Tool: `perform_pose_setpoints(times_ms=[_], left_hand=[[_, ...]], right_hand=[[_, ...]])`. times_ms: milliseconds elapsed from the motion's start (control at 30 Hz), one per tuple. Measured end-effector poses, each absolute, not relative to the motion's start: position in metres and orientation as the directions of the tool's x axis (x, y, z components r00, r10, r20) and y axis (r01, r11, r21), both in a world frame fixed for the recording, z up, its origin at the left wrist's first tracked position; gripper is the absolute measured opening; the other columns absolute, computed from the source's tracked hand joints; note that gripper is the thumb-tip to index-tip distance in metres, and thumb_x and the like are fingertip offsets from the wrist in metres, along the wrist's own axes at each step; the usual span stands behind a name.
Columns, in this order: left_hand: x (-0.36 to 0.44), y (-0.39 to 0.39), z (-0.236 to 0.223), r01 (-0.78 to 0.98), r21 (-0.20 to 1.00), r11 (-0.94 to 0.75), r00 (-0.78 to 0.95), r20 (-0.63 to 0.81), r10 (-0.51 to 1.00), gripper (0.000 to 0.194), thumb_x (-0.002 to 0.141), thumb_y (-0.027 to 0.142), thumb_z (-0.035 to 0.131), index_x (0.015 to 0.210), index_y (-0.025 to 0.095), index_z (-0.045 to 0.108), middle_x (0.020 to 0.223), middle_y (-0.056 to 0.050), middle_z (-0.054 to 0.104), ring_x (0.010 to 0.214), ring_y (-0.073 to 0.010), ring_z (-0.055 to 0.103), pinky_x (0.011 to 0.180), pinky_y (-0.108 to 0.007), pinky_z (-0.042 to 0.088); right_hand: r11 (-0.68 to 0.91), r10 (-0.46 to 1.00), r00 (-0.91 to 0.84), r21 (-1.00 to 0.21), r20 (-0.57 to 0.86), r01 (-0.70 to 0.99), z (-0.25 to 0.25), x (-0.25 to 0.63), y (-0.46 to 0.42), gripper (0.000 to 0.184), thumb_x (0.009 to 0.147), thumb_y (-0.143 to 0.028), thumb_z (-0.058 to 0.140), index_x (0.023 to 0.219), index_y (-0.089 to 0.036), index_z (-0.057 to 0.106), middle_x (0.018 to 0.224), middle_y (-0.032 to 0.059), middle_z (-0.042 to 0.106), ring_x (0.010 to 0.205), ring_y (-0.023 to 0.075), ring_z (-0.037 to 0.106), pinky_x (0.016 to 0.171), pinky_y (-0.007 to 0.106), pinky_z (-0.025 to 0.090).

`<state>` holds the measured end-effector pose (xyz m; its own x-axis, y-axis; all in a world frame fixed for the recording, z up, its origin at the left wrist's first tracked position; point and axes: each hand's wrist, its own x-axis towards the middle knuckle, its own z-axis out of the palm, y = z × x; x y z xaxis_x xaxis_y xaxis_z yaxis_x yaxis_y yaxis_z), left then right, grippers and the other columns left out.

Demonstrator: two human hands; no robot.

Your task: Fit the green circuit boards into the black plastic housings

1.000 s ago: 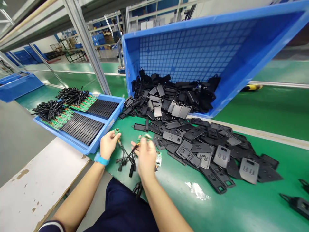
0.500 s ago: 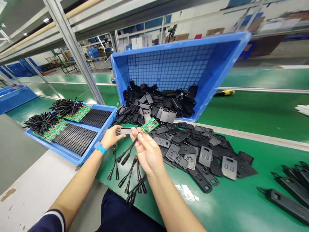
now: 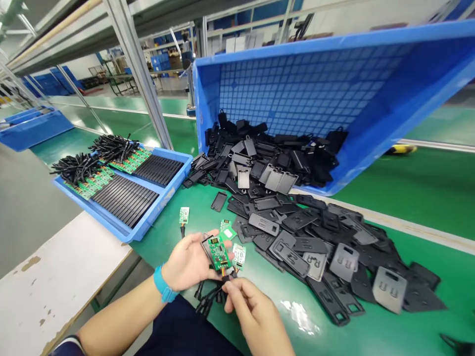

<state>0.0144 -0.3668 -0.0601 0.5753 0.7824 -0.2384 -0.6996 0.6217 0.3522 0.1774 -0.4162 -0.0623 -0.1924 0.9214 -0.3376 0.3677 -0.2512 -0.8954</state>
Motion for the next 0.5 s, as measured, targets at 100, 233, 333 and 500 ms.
perform_pose_setpoints(times_ms=[100,233,333,500], left_hand=[[0.02,-0.369,-0.054,-0.683,0.363,0.634,0.577,-0.264,0.773,0.045,0.08,0.054,0.037,0.109,0.021,0.045,0.114,-0.013,0.052,0.101,-0.0286,0.054,0.082,-0.048,0.036],[0.023,-0.371,-0.051,-0.647,0.414,0.641,0.585,-0.27,0.765,0.051,0.081,0.057,0.033,0.117,0.022,0.039,0.121,-0.016,0.048,0.1,-0.0292,0.054,0.082,-0.048,0.036],[0.024,-0.374,-0.051,-0.637,0.447,0.628,0.573,-0.27,0.774,0.045,0.082,0.05,0.037,0.117,0.022,0.039,0.123,-0.015,0.047,0.102,-0.029,0.054,0.082,-0.047,0.037],[0.031,-0.379,-0.053,-0.568,0.611,0.552,0.478,-0.301,0.825,0.041,0.076,0.021,0.059,0.112,0.023,0.04,0.118,-0.013,0.051,0.102,-0.027,0.055,0.084,-0.044,0.039]], right_hand=[[-0.163,0.923,-0.236,-0.863,-0.305,0.478,-0.065,0.184,-0.416,0.037,0.08,-0.05,0.039,0.057,-0.022,0.05,0.054,-0.0012,0.051,0.051,0.0145,0.048,0.05,0.023,0.036],[-0.151,0.915,-0.256,-0.853,-0.312,0.5,-0.066,0.191,-0.415,0.036,0.081,-0.047,0.038,0.06,-0.022,0.052,0.054,-0.0013,0.053,0.053,0.0153,0.05,0.052,0.023,0.037],[-0.164,0.905,-0.277,-0.865,-0.323,0.475,-0.067,0.192,-0.416,0.036,0.081,-0.047,0.038,0.061,-0.022,0.054,0.054,-0.0012,0.053,0.054,0.0152,0.05,0.053,0.023,0.038],[-0.233,0.889,-0.272,-0.876,-0.368,0.423,-0.071,0.189,-0.418,0.038,0.081,-0.05,0.037,0.07,-0.02,0.058,0.048,-0.0031,0.046,0.048,0.014,0.044,0.05,0.024,0.035]])
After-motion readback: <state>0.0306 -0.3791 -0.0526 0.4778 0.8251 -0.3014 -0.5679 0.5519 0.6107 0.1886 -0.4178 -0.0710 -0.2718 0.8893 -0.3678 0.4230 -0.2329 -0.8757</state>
